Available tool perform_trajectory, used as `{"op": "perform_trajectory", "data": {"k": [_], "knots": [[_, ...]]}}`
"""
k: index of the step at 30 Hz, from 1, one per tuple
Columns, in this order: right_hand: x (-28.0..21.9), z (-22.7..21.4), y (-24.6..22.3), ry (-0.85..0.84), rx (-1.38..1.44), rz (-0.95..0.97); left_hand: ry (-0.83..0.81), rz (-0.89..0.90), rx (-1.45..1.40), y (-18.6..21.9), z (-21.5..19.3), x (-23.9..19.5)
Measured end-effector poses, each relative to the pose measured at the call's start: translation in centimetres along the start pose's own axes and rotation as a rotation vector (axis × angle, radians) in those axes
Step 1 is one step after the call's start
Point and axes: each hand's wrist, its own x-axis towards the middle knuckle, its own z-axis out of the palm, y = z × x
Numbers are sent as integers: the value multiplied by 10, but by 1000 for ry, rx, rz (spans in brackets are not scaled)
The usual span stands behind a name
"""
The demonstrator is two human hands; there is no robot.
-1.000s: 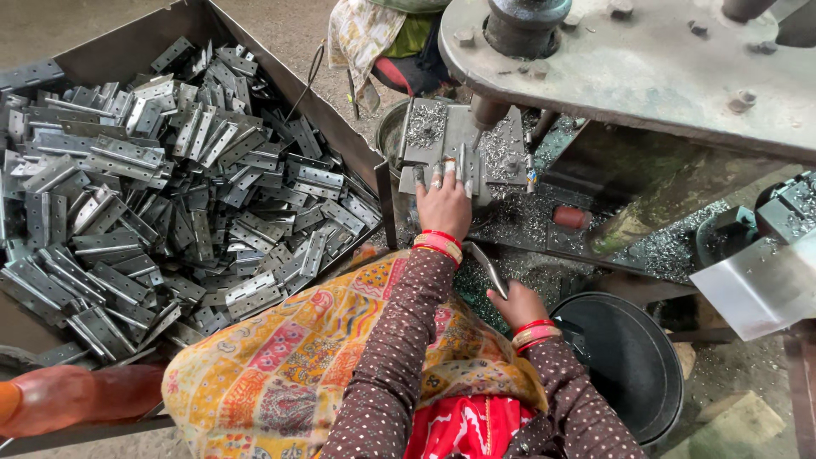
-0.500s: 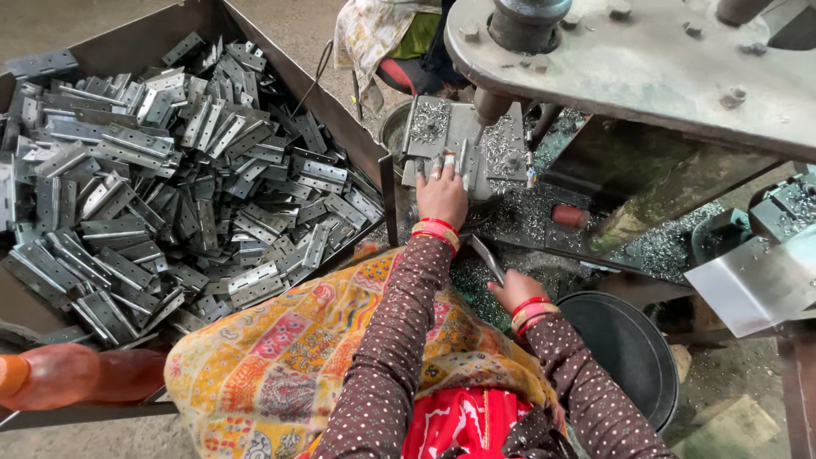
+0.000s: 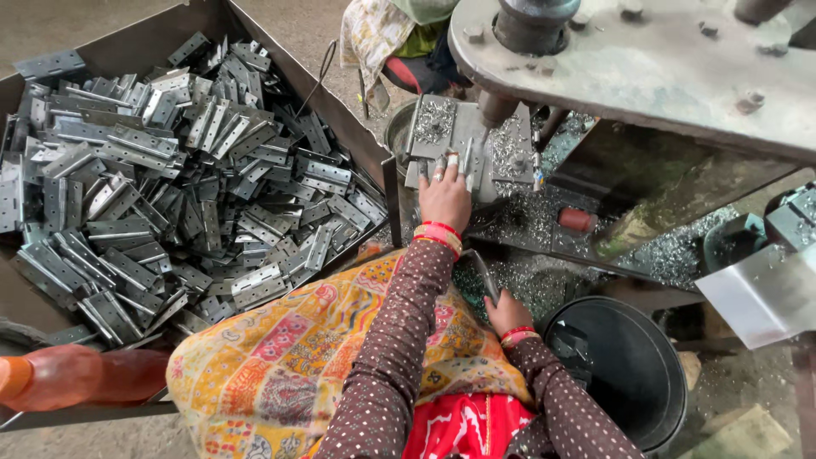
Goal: The person places metal brackets into a jig, pulls a lever to drill holes, and then discards the processed brackets into a large metal bin.
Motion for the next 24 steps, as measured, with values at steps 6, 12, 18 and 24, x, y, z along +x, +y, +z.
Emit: {"op": "perform_trajectory", "data": {"k": [6,12,18,24], "knots": [[12,-68,-22,-224,-136,73,1,2,4,-3,18,10],[-10,-31,-17,-66,1,38,-25,8,15,-1,27,29],[-7,-13,-8,-23,-16,30,-103,0,-2,-2,12,18],[6,-71,-26,-225,-87,91,-1,28,8,-7,9,15]]}}
